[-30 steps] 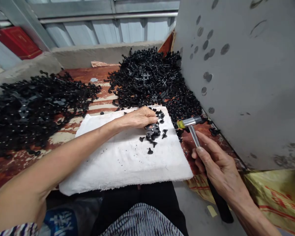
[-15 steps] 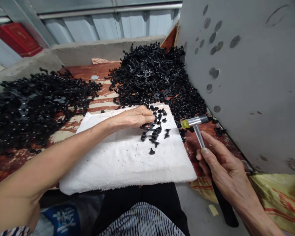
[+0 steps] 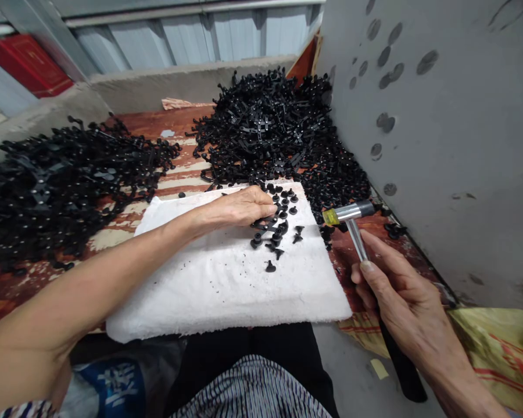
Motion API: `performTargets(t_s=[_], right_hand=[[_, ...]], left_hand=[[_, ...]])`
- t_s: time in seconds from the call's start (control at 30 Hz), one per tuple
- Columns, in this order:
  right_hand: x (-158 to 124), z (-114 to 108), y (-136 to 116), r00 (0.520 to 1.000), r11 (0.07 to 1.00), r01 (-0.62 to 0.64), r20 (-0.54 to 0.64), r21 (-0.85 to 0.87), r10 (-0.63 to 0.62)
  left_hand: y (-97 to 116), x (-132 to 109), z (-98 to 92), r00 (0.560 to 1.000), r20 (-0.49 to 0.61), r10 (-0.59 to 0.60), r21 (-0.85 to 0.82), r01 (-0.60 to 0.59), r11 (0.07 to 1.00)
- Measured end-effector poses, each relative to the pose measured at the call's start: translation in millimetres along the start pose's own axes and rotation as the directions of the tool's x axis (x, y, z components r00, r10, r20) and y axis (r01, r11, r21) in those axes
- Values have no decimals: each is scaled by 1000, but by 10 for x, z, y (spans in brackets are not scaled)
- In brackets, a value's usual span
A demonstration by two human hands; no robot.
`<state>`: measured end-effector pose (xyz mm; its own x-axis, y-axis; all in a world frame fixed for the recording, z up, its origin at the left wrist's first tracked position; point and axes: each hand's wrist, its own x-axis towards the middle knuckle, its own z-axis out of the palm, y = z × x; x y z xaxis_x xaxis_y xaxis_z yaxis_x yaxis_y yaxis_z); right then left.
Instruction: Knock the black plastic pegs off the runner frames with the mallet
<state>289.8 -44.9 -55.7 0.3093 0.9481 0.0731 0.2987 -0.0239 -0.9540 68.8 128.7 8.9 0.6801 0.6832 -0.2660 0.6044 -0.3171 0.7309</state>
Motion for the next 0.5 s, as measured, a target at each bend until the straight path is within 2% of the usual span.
performTargets(t_s=[0.27,0.5], right_hand=[[3,14,-14,1000,999,-29,-9,40,30],[-2,24,-35,1000,999,-19,-12,35,20]], left_hand=[[13,-23,12,999,-21,-35,-14,34,999],[20,-10,18,1000,-11,0,13,1,1000]])
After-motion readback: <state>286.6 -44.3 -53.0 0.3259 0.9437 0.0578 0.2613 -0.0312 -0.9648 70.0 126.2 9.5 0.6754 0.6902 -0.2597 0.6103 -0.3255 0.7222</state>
